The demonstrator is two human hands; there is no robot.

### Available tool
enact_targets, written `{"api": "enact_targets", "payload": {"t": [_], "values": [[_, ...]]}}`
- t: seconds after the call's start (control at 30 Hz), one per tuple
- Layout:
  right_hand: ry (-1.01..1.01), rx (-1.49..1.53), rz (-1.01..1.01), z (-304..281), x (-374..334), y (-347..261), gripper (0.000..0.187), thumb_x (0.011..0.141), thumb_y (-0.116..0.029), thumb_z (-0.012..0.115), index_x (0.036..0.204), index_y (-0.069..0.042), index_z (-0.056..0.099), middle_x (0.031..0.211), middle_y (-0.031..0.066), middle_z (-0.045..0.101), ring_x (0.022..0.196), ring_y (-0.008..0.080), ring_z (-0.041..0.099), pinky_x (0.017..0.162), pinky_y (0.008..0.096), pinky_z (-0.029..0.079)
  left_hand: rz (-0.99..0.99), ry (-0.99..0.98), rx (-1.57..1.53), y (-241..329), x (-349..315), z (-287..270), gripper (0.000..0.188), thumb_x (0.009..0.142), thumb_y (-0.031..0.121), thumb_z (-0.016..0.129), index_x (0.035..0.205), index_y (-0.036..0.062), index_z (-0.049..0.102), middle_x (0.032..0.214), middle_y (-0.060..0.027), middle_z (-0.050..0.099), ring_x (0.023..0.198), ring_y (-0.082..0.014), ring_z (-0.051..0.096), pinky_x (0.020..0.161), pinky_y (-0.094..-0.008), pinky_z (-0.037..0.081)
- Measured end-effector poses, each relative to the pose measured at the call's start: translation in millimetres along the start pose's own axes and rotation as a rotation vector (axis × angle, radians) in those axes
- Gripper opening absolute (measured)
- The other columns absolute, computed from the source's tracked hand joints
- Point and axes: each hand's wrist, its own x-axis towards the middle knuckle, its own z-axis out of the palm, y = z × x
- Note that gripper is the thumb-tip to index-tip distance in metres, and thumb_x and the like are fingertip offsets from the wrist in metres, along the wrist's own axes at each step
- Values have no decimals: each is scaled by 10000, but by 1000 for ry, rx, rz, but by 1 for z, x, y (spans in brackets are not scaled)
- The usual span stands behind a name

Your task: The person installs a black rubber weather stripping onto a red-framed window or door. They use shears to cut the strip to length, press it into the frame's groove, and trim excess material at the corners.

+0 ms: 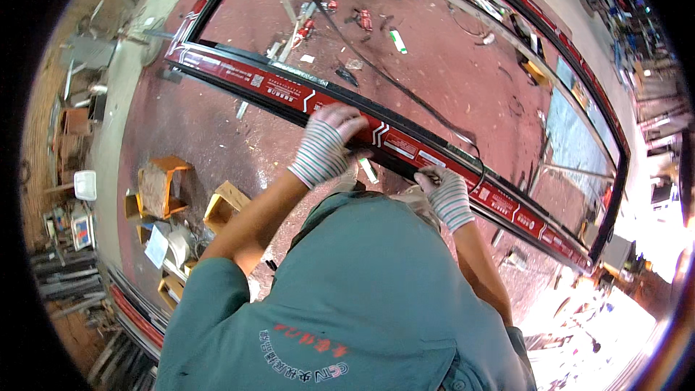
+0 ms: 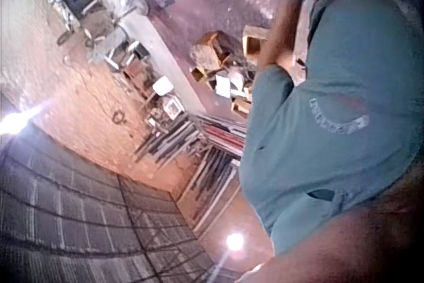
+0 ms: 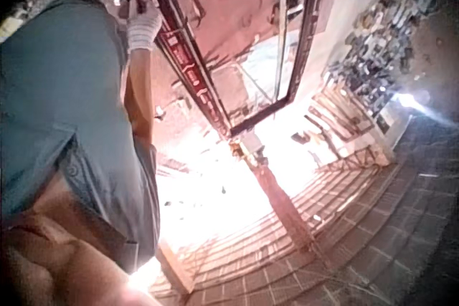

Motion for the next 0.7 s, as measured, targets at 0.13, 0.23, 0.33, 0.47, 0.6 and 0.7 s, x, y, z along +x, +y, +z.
{"api": "enact_targets", "payload": {"t": [0.13, 0.23, 0.33, 0.47, 0.6, 0.7], "values": [[308, -198, -201, 32, -9, -14, 189, 873, -207, 758, 979, -57, 713, 910, 153, 722, 791, 333, 702, 731, 406, 563, 41, -262, 177, -43, 25, 2, 924, 631, 496, 885, 1393, 105, 539, 1360, -160, 594, 1310, -365, 526, 1190, -523, 307], [429, -213, -387, 47, -13, -7, 167, 839, -107, 769, 953, -74, 651, 870, 125, 689, 739, 327, 676, 675, 415, 549, 83, -419, 142, -49, 36, 7, 958, 629, 499, 891, 1424, 111, 521, 1387, -149, 585, 1333, -358, 512, 1208, -524, 290], [541, -201, -582, 60, -11, 2, 285, 763, -32, 776, 951, -95, 571, 952, 109, 664, 787, 332, 650, 683, 447, 524, 117, -472, 128, -50, 41, 8, 968, 637, 512, 889, 1434, 110, 515, 1373, -148, 597, 1321, -358, 521, 1205, -519, 300], [637, -233, -601, 70, -9, -5, 320, 714, -20, 759, 932, -103, 540, 1025, 104, 634, 866, 331, 621, 773, 462, 500, 129, -478, 156, -50, 40, 8, 961, 646, 549, 871, 1425, 105, 524, 1339, -160, 614, 1278, -363, 551, 1183, -514, 330], [678, -264, -569, 71, -10, -12, 321, 701, -21, 759, 926, -108, 547, 992, 89, 639, 873, 324, 616, 781, 462, 481, 111, -477, 183, -48, 41, 9, 934, 668, 603, 837, 1409, 112, 550, 1323, -176, 620, 1276, -378, 552, 1168, -509, 345], [648, -217, -483, 69, -12, -21, 289, 713, -63, 775, 905, -104, 563, 935, 86, 645, 859, 326, 617, 768, 465, 475, 104, -474, 191, -45, 39, 7, 922, 682, 630, 818, 1402, 115, 561, 1317, -183, 622, 1270, -389, 553, 1156, -506, 352]]}}
